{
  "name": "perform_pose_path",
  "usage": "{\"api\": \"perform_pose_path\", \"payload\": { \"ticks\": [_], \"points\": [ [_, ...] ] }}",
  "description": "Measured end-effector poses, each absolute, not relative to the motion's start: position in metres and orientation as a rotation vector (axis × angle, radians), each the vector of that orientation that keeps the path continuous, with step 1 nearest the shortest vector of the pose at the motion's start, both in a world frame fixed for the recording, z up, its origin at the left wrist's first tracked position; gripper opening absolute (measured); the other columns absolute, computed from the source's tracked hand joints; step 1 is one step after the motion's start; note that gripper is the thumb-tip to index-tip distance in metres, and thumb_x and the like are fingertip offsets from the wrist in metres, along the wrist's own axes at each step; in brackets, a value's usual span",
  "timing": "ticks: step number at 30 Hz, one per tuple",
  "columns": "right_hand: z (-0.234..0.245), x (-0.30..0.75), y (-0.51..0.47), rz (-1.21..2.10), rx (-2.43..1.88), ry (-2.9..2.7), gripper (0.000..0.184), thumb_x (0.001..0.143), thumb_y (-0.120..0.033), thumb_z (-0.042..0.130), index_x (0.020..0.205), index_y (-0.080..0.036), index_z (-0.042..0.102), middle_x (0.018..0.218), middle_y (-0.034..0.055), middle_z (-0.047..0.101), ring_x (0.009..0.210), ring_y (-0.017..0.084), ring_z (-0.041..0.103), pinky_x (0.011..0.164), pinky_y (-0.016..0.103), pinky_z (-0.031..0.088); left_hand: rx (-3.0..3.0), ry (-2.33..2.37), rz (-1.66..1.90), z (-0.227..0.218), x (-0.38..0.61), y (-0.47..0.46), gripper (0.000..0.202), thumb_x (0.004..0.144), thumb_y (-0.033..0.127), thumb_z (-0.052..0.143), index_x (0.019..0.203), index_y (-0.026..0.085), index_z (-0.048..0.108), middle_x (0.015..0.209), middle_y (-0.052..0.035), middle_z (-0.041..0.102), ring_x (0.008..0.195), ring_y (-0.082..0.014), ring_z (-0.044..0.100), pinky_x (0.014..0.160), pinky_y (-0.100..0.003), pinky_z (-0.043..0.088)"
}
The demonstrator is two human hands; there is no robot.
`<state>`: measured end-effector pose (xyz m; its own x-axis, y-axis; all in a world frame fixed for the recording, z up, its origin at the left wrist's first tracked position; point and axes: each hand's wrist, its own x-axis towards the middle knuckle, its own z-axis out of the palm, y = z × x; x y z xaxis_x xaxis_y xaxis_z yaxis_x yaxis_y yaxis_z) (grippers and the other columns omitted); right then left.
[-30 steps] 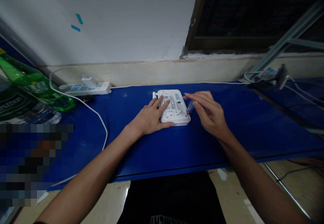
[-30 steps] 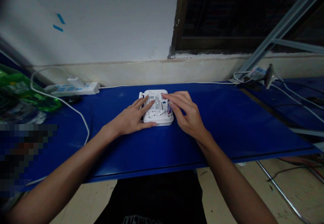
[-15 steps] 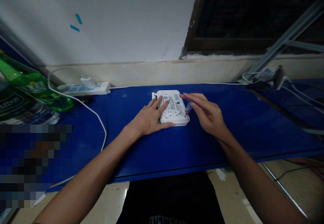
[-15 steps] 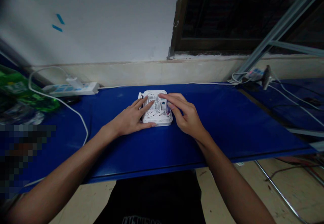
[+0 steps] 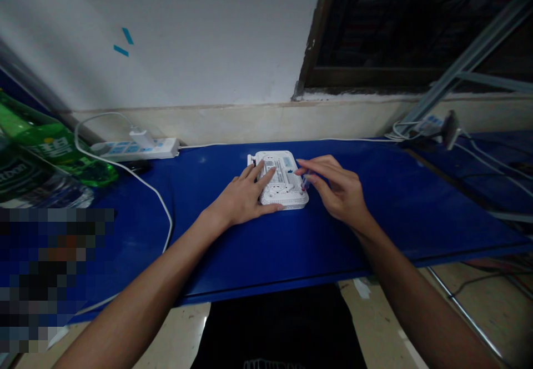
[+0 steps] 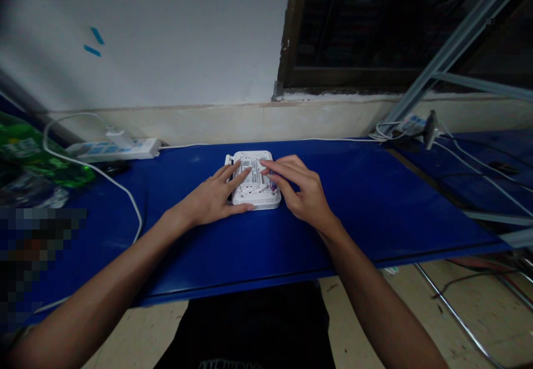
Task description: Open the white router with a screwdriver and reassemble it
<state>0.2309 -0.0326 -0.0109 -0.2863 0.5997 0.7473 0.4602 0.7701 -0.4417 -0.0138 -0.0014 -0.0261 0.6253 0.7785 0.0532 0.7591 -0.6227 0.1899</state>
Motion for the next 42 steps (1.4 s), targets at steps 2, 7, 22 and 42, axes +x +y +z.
{"api": "perform_pose_path", "payload": {
  "ticks": [2, 7, 22, 42],
  "points": [
    [-0.012, 0.232, -0.029, 0.098, -0.803, -1.892, 0.036, 0.091, -0.017, 0.070, 0.122, -0.035, 0.073, 0.097, 0.0018, 0.075, 0.087, 0.022, 0.064, 0.082, 0.043, 0.051, 2.689, 1.286, 0.189, -0.026, -0.014, -0.001, 0.099, 0.089, 0.081, 0.047, 0.164, 0.024, 0.017, 0.170, -0.0154, 0.008, 0.153, -0.0411, 0.019, 0.114, -0.061, 0.038],
    [-0.013, 0.233, -0.029, 0.099, -0.836, -1.895, 0.037, 0.093, -0.020, 0.069, 0.127, -0.035, 0.071, 0.097, 0.0035, 0.072, 0.092, 0.023, 0.062, 0.082, 0.042, 0.050, 2.704, 1.276, 0.203, -0.027, -0.015, -0.001, 0.099, 0.089, 0.081, 0.048, 0.164, 0.024, 0.018, 0.169, -0.0167, 0.008, 0.154, -0.0400, 0.016, 0.116, -0.060, 0.035],
    [-0.013, 0.231, -0.032, 0.166, -0.858, -1.950, 0.044, 0.098, -0.018, 0.060, 0.138, -0.034, 0.062, 0.110, 0.0047, 0.072, 0.106, 0.024, 0.062, 0.093, 0.046, 0.049, 2.710, 1.268, 0.195, -0.026, -0.014, -0.001, 0.100, 0.088, 0.081, 0.046, 0.164, 0.024, 0.015, 0.170, -0.0168, 0.007, 0.154, -0.0400, 0.016, 0.116, -0.060, 0.035],
    [-0.008, 0.233, -0.036, 0.274, -0.876, -1.998, 0.039, 0.099, -0.019, 0.056, 0.137, -0.029, 0.062, 0.119, 0.0060, 0.073, 0.111, 0.024, 0.066, 0.096, 0.043, 0.052, 2.683, 1.276, 0.192, -0.027, -0.014, -0.002, 0.098, 0.089, 0.081, 0.046, 0.164, 0.025, 0.017, 0.170, -0.0154, 0.007, 0.154, -0.0411, 0.017, 0.115, -0.060, 0.035]
  ]
}}
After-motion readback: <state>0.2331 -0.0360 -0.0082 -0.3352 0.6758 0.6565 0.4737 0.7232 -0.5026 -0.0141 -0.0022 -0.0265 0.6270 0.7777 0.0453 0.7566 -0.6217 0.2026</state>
